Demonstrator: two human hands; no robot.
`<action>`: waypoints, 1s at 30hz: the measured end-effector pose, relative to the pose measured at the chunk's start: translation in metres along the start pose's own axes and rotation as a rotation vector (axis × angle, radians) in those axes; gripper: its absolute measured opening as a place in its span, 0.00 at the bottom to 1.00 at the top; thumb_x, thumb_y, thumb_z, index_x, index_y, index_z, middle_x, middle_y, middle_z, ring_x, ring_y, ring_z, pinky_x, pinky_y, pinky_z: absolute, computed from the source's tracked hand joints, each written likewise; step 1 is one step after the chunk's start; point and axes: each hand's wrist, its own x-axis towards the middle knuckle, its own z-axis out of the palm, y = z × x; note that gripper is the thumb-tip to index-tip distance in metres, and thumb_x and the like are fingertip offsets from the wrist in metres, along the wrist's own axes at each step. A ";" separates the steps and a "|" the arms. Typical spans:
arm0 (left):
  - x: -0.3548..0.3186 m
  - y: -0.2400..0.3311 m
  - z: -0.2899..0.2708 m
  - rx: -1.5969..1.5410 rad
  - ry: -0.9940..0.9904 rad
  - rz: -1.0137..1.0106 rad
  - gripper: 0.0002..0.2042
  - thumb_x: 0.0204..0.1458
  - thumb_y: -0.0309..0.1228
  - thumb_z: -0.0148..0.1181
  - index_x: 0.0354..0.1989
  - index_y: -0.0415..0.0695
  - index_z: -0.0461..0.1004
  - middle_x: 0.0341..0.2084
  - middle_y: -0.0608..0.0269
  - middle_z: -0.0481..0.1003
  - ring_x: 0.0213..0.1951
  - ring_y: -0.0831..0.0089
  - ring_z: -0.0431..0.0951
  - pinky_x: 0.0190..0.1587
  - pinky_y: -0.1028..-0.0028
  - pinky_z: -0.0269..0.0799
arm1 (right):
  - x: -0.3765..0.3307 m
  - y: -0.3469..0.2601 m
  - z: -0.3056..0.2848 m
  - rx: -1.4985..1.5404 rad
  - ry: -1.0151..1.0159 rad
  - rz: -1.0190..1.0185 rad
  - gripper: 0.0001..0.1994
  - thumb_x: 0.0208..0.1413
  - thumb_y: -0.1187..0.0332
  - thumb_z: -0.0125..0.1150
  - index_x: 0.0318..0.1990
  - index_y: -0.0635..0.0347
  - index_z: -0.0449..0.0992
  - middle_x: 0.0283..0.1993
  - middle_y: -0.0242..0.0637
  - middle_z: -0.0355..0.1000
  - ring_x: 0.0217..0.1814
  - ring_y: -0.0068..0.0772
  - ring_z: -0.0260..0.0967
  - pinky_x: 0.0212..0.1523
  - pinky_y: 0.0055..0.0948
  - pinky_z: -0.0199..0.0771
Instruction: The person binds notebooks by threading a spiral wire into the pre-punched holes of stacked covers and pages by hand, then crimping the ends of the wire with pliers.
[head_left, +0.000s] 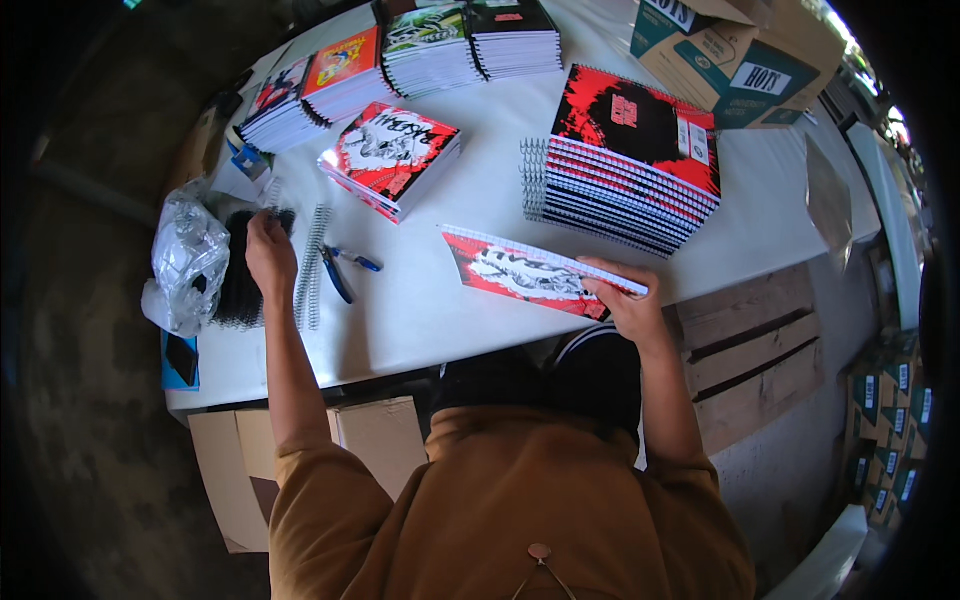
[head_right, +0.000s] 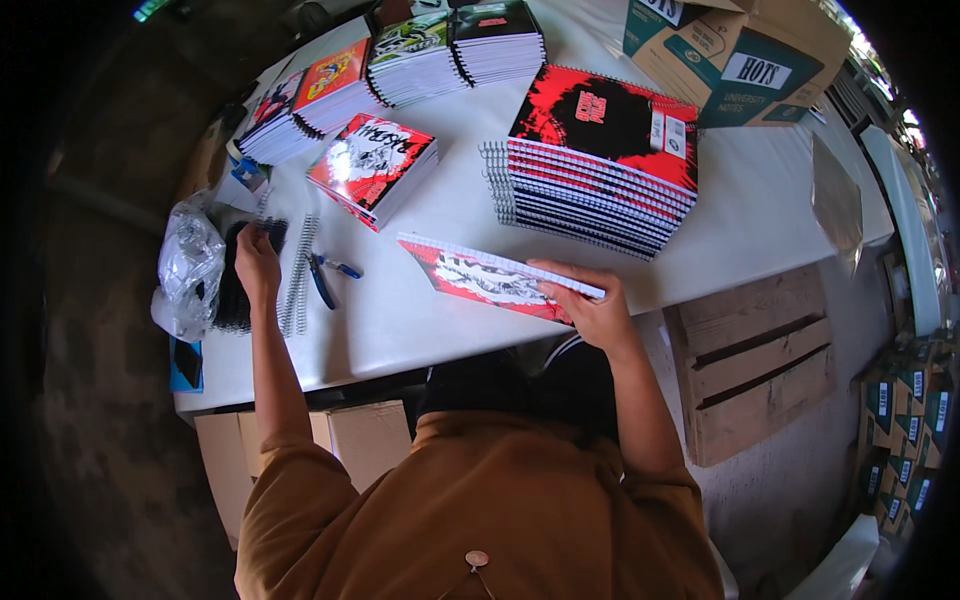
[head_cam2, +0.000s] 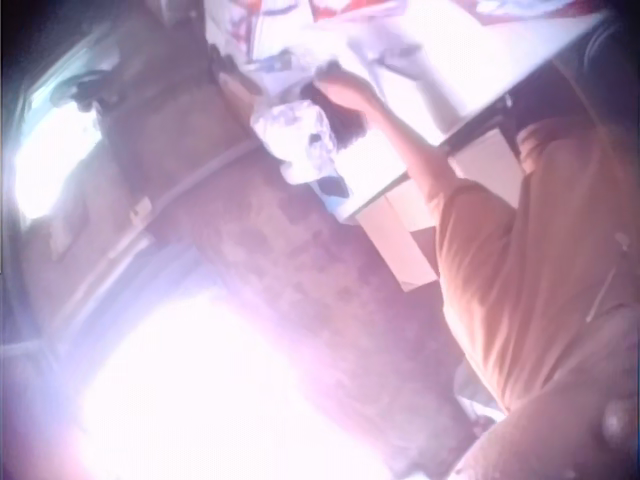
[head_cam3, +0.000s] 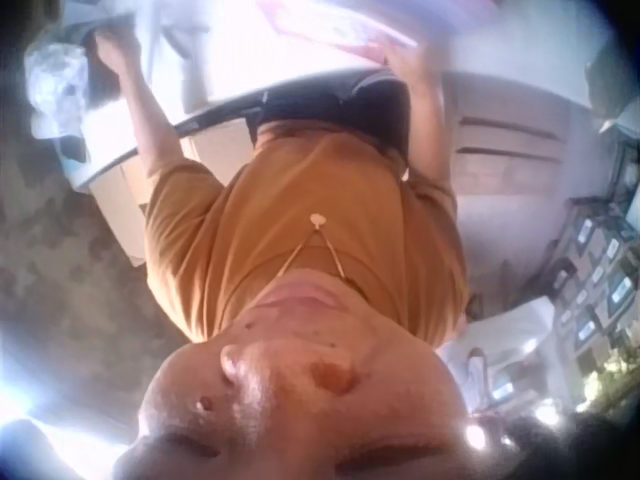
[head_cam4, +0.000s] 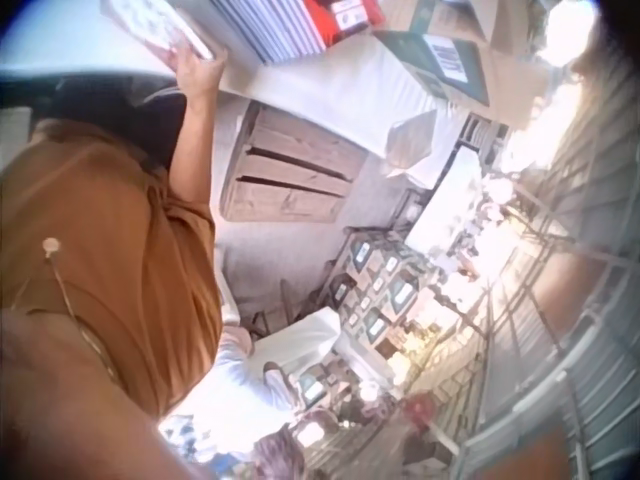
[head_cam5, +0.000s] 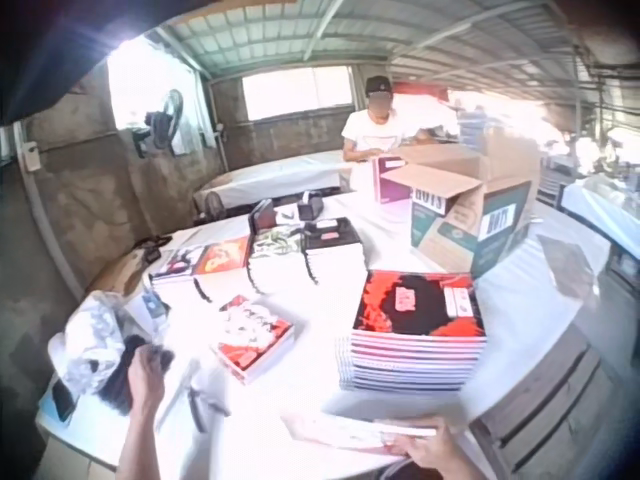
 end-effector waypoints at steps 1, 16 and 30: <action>-0.006 0.012 -0.003 -0.225 -0.139 0.186 0.13 0.52 0.30 0.46 0.45 0.40 0.68 0.29 0.47 0.75 0.33 0.53 0.75 0.40 0.64 0.68 | 0.001 0.000 0.001 -0.014 0.020 0.048 0.11 0.49 0.78 0.59 0.42 0.67 0.76 0.41 0.40 0.75 0.42 0.23 0.70 0.46 0.22 0.69; -0.075 0.133 -0.051 -0.750 -0.886 0.308 0.15 0.58 0.39 0.49 0.32 0.37 0.70 0.24 0.58 0.72 0.27 0.73 0.69 0.34 0.76 0.66 | -0.001 0.001 0.003 0.020 0.105 0.115 0.12 0.50 0.78 0.58 0.43 0.69 0.75 0.43 0.42 0.74 0.43 0.23 0.69 0.48 0.23 0.68; -0.060 0.139 -0.051 -0.901 -1.229 0.120 0.21 0.60 0.45 0.42 0.22 0.41 0.67 0.12 0.70 0.60 0.16 0.82 0.59 0.20 0.81 0.56 | -0.002 0.005 -0.002 0.004 0.042 0.021 0.12 0.50 0.78 0.59 0.43 0.68 0.75 0.42 0.42 0.75 0.43 0.23 0.70 0.47 0.22 0.69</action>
